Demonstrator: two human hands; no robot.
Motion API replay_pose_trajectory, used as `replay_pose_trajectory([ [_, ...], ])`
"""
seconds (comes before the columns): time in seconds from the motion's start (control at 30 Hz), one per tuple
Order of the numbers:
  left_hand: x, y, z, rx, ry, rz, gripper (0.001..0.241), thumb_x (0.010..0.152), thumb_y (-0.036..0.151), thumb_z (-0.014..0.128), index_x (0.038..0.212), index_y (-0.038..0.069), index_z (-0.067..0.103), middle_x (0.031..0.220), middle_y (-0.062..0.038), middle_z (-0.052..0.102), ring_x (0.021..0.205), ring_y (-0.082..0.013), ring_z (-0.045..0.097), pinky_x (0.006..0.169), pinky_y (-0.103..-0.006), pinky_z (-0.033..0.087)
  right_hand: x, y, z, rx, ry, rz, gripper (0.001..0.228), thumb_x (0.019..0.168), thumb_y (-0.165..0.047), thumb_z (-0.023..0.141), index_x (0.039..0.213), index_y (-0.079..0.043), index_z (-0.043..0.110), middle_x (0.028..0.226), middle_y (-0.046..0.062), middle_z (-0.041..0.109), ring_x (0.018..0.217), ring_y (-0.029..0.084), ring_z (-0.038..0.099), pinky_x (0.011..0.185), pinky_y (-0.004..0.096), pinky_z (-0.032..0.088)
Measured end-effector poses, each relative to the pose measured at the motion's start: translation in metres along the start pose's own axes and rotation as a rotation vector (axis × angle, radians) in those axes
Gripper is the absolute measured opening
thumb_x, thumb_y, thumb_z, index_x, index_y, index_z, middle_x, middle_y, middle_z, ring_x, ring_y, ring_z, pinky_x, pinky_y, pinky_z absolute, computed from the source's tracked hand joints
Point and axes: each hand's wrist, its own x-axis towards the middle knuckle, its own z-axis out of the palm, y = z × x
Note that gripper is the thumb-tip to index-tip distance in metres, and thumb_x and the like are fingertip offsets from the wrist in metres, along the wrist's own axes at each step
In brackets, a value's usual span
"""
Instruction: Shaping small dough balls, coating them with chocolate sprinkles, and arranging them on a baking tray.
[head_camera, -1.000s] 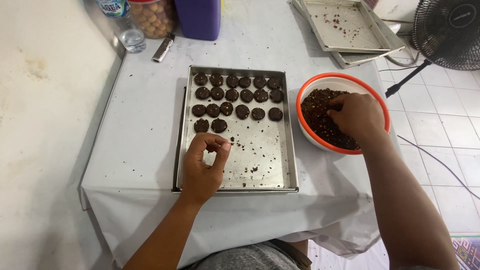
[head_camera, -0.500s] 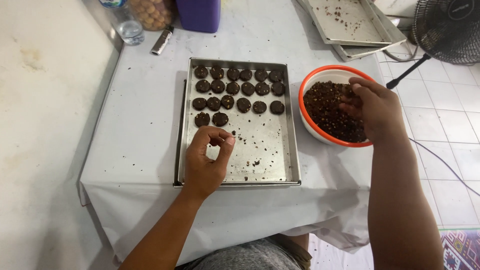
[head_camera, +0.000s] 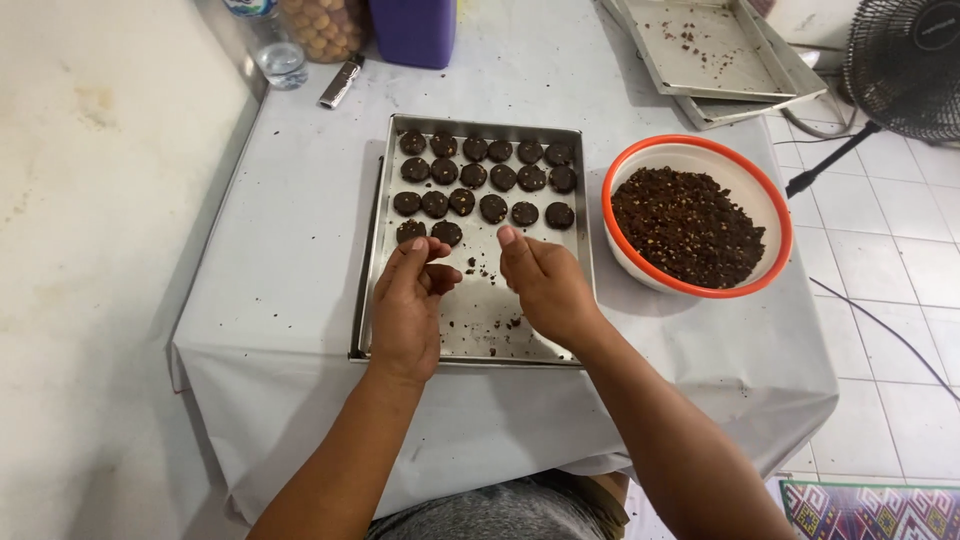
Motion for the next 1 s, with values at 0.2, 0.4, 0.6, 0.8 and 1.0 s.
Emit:
replay_pose_trajectory([
  [0.2, -0.006, 0.013, -0.011, 0.153, 0.025, 0.208, 0.016, 0.105, 0.026, 0.057, 0.108, 0.011, 0.062, 0.1, -0.006, 0.065, 0.083, -0.0164, 0.063, 0.086, -0.0322, 0.045, 0.011, -0.012, 0.005, -0.38, -0.007, -0.161, 0.025, 0.104, -0.02, 0.045, 0.106, -0.013, 0.069, 0.094, 0.009, 0.068, 0.097, 0.031, 0.068, 0.083, 0.045, 0.055],
  [0.4, 0.005, 0.006, -0.024, 0.134, 0.051, 0.208, 0.015, 0.104, 0.026, 0.059, 0.108, 0.011, 0.062, 0.099, -0.006, 0.064, 0.079, -0.0167, 0.063, 0.085, -0.0331, 0.046, 0.006, -0.008, 0.02, -0.577, 0.035, -0.368, 0.025, 0.089, -0.017, 0.076, 0.113, -0.015, 0.068, 0.108, 0.005, 0.067, 0.093, 0.029, 0.076, 0.075, 0.044, 0.063],
  [0.6, 0.006, 0.007, -0.025, 0.12, 0.044, 0.202, 0.014, 0.103, 0.024, 0.061, 0.106, 0.01, 0.062, 0.098, -0.005, 0.065, 0.077, -0.0159, 0.064, 0.083, -0.0321, 0.047, 0.004, -0.012, 0.021, -0.888, 0.011, -0.508, 0.016, 0.089, -0.016, 0.077, 0.105, -0.015, 0.079, 0.113, 0.003, 0.071, 0.107, 0.025, 0.07, 0.075, 0.041, 0.063],
  [0.8, 0.008, 0.004, -0.028, 0.138, 0.02, 0.207, 0.015, 0.104, 0.024, 0.06, 0.107, 0.01, 0.062, 0.099, -0.007, 0.064, 0.074, -0.0148, 0.059, 0.08, -0.0326, 0.046, 0.009, 0.006, 0.02, -0.982, 0.037, -0.687, 0.016, 0.093, -0.019, 0.073, 0.108, -0.02, 0.078, 0.108, -0.001, 0.073, 0.102, 0.019, 0.073, 0.067, 0.033, 0.062],
  [1.0, 0.006, 0.005, -0.029, 0.162, -0.004, 0.209, 0.015, 0.104, 0.023, 0.06, 0.107, 0.009, 0.062, 0.099, -0.008, 0.064, 0.071, -0.0139, 0.058, 0.077, -0.032, 0.047, 0.018, 0.023, 0.014, -0.913, 0.059, -0.684, 0.021, 0.097, -0.026, 0.071, 0.115, -0.017, 0.078, 0.108, 0.001, 0.077, 0.101, 0.021, 0.075, 0.067, 0.033, 0.062],
])
